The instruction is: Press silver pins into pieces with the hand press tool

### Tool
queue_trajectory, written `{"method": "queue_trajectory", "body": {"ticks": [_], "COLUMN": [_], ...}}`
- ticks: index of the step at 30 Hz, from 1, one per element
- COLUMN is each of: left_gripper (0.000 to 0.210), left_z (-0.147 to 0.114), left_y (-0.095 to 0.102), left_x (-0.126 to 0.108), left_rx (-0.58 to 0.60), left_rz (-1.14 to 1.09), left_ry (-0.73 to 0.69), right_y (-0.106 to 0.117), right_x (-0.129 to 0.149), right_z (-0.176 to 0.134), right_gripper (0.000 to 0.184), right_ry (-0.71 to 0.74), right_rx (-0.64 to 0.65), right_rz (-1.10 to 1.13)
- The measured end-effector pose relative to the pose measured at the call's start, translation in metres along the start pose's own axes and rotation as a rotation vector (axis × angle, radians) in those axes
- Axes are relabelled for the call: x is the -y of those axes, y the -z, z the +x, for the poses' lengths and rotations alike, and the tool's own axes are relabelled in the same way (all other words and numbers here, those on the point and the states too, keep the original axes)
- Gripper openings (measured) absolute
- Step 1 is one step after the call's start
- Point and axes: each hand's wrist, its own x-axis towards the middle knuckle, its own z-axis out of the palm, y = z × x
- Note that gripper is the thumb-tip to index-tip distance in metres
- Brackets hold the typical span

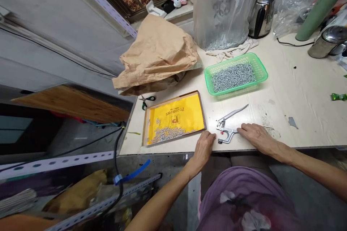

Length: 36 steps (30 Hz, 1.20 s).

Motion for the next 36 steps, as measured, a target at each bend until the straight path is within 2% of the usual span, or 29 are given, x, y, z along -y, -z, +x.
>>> {"method": "queue_trajectory", "body": {"ticks": [3,5,7,14,21,27,30,31,34,36], "left_gripper": [0.012,0.023,0.032,0.031,0.022,0.016,0.013,0.013,0.014,0.017], "left_z": [0.007,0.012,0.015,0.014,0.018,0.024,0.023,0.022,0.020,0.018], "left_y": [0.002,0.002,0.001,-0.007,-0.003,0.001,0.000,0.000,-0.003,-0.004], "left_x": [-0.010,-0.017,-0.023,-0.037,-0.041,-0.044,-0.045,-0.045,-0.044,-0.043], "left_rx": [0.085,0.136,0.144,0.169,0.249,0.352,0.352,0.346,0.324,0.311], "left_rz": [-0.359,-0.603,-0.748,-0.732,-0.702,-0.667,-0.668,-0.674,-0.691,-0.695], "left_ry": [0.331,0.568,0.683,0.729,0.769,0.809,0.826,0.827,0.825,0.823], "right_y": [-0.003,-0.004,-0.006,-0.009,-0.013,-0.007,-0.001,0.000,0.000,-0.003], "right_x": [-0.002,-0.004,-0.007,-0.006,-0.003,-0.001,-0.010,-0.014,-0.033,-0.045], "right_z": [0.001,0.000,-0.001,-0.002,-0.002,-0.003,-0.001,0.000,0.008,0.016], "right_gripper": [0.027,0.029,0.030,0.026,0.027,0.025,0.014,0.018,0.067,0.090], "right_ry": [0.023,0.039,0.045,0.037,0.024,-0.010,-0.019,-0.022,-0.006,0.024], "right_rx": [-0.026,-0.039,-0.041,-0.066,-0.088,-0.037,0.008,0.013,-0.019,-0.017], "right_rz": [-0.018,-0.015,-0.015,-0.040,-0.063,-0.011,0.054,0.059,0.030,0.015]}}
